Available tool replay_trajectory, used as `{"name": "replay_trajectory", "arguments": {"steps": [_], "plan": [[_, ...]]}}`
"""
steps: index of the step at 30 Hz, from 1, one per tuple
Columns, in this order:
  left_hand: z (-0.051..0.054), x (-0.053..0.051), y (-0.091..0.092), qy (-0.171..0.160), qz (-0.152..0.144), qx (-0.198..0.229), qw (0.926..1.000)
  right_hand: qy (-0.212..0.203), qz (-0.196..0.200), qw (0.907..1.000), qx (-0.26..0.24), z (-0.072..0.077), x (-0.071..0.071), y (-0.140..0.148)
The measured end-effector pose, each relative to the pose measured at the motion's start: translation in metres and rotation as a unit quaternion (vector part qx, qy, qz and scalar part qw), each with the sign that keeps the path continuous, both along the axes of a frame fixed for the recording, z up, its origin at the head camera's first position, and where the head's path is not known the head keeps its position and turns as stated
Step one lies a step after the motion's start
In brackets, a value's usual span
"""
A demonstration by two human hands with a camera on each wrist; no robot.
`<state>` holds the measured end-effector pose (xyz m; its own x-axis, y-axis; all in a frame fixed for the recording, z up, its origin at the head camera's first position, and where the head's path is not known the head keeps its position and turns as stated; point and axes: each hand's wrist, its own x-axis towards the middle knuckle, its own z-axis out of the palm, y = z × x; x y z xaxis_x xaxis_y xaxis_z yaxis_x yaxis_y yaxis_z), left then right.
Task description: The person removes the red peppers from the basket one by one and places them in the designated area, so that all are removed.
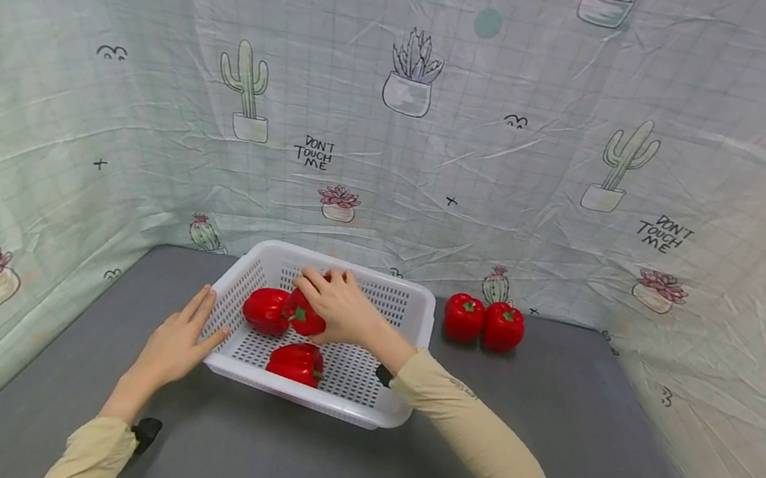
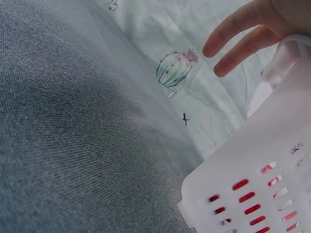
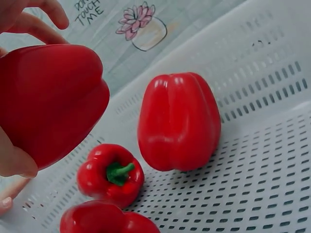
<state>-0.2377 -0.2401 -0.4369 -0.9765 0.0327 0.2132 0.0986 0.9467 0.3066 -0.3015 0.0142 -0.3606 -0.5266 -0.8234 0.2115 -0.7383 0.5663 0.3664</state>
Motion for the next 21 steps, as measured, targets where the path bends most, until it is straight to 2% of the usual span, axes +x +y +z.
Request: {"name": "replay_trajectory", "arguments": {"steps": [9, 14, 21], "plan": [[0.001, -0.001, 0.001, 0.009, -0.003, -0.002, 1.0, -0.035, 0.016, 0.9991, -0.02, 0.007, 0.008, 0.014], [0.001, 0.0, 0.001, 0.009, -0.005, -0.004, 0.9999, -0.019, 0.016, 0.9994, -0.024, 0.009, 0.014, 0.026], [0.0, 0.0, 0.0, 0.007, -0.001, -0.001, 1.0, -0.004, 0.016, 0.9976, -0.068, 0.012, 0.021, 0.042]]}}
